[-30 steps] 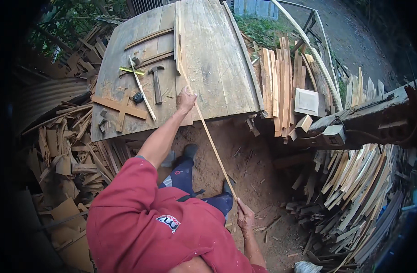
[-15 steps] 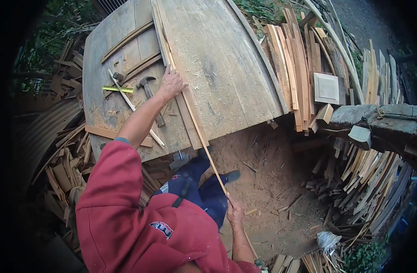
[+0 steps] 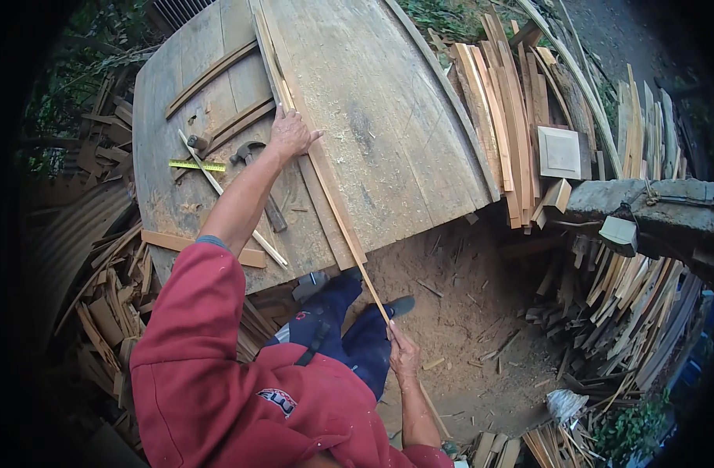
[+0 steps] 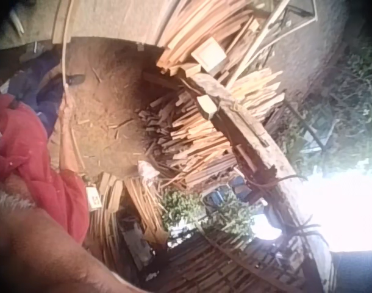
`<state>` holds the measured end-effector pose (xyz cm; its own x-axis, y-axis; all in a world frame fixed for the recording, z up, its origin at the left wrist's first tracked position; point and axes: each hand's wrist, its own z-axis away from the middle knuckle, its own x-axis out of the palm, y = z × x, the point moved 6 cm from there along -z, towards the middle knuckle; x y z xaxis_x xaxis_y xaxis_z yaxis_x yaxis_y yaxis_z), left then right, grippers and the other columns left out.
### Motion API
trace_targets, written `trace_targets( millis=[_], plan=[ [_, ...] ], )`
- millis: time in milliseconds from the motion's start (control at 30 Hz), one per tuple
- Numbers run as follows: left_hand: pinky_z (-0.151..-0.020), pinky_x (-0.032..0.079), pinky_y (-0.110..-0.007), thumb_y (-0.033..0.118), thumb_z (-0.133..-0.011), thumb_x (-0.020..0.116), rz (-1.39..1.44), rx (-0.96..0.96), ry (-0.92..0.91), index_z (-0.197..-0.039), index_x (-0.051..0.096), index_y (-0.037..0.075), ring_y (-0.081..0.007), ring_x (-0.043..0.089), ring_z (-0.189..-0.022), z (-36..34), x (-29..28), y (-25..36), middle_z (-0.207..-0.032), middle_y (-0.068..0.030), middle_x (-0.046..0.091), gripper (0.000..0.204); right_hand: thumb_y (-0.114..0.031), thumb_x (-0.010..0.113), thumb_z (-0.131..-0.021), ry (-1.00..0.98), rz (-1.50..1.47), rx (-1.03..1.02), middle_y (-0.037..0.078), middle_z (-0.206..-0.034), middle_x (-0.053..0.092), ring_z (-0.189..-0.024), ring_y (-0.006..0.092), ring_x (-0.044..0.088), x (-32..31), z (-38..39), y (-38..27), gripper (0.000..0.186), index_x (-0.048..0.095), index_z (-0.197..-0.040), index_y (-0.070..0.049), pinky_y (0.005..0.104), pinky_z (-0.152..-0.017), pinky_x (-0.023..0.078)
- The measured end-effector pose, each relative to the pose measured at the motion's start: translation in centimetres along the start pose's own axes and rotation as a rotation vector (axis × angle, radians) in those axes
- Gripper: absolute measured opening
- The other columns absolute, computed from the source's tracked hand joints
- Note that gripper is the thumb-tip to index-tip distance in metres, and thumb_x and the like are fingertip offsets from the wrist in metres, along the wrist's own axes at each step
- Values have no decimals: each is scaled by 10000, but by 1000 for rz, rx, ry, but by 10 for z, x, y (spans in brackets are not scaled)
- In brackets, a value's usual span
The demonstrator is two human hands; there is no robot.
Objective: The person measures thin wood strips and then uses a hammer to nail them onto a larger wooden board at a workbench.
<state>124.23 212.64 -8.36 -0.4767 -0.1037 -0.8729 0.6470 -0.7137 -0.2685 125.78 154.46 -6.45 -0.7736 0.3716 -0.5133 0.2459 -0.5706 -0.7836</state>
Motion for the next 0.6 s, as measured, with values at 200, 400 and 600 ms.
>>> trace_targets(
  millis=[200,400,600],
  plan=[
    [-1186,188,-575,604,-998,369,22,25,79,-1090,746,20,-297,513,-1284,-9,1,-14,-1186,-161,668,701,-16,655,-908,22,67,-12,162,-727,587,-617,262,585,9,-8,-11,379,691,-1258,-154,344,-592,470],
    [-1192,174,-556,595,-1000,390,-49,-2,-62,-1179,732,108,-277,509,-1312,-23,1,-13,-1294,-124,649,622,-11,650,-907,55,67,-58,162,-733,596,-610,288,580,17,-14,-15,367,692,-1250,-136,355,-598,476],
    [-1181,223,-555,573,-1005,395,-34,13,41,-1114,743,52,-299,534,-1267,-38,7,-26,-1198,-158,669,636,-4,636,-918,9,-1,-17,151,-741,602,-619,254,597,28,-26,-17,351,689,-1245,-121,330,-605,480]
  ],
)
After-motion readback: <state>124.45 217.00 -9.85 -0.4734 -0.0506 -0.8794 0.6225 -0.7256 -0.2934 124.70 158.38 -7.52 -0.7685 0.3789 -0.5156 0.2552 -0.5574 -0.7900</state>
